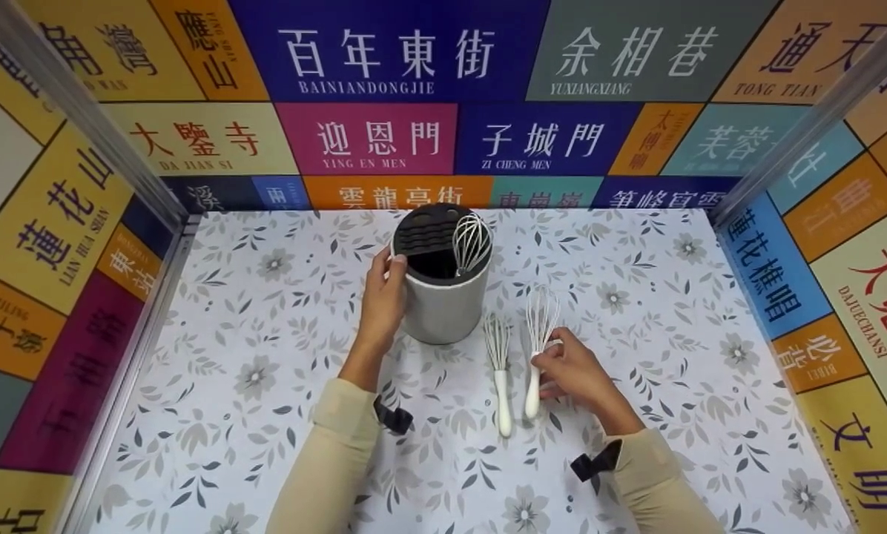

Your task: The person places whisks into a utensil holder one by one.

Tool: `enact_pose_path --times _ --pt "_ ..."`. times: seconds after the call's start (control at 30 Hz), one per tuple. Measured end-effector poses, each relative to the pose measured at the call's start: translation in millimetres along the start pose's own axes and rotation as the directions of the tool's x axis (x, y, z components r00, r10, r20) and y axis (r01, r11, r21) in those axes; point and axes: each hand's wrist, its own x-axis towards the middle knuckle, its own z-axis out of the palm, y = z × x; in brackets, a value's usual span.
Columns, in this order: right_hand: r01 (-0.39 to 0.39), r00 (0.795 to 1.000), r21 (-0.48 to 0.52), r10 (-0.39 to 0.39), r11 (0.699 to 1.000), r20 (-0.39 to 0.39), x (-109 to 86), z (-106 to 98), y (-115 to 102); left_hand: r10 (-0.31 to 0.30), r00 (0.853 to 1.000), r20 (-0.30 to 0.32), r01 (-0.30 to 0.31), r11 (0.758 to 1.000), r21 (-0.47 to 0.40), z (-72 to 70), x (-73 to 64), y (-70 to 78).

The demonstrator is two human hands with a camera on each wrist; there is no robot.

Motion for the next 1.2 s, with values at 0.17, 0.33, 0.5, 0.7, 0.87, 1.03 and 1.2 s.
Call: enact_pose_path --times 0.17,0.33,0.5,0.7,0.87,1.03,1.2 --pt "0.026 1.0 -0.012 -0.025 1.0 0.006 -2.1 0 -7 0.007 1.0 0.004 -0.007 1.0 -0.005 -0.1 -0.5 0.4" --pt "0.056 0.998 -0.005 -0.056 0.998 -0.007 -4.1 1 -15 0.013 1.0 -0.004 -0.013 1.0 0.004 -1.2 -1.6 0.1" --pt "0.068 0.998 0.02 -0.068 0.997 -0.009 -4.6 5 -24 0.022 1.0 0.01 -0.022 1.0 0.001 -1.7 -2.7 0.2" --pt "0.095 0.995 0.02 -0.095 0.995 -0.007 -5.3 10 -36 0.01 1.0 0.015 -0.011 1.0 0.008 -1.4 -2.3 -0.8" --pt "0.119 0.993 0.008 -0.119 0.993 -0.006 -6.9 13 -46 0.011 1.0 0.013 -0.011 1.0 0.003 -0.7 -2.9 -1.5" --pt "0.148 0.989 0.007 -0.148 0.989 -0.006 -8.4 15 -55 0.007 1.0 0.01 -0.007 1.0 0.002 -0.7 -3.0 -1.0" --pt "0.182 0.983 -0.017 -0.182 0.983 0.003 -9.1 19 -66 0.009 1.0 0.006 -0.009 1.0 0.007 -0.6 -2.4 -1.1"
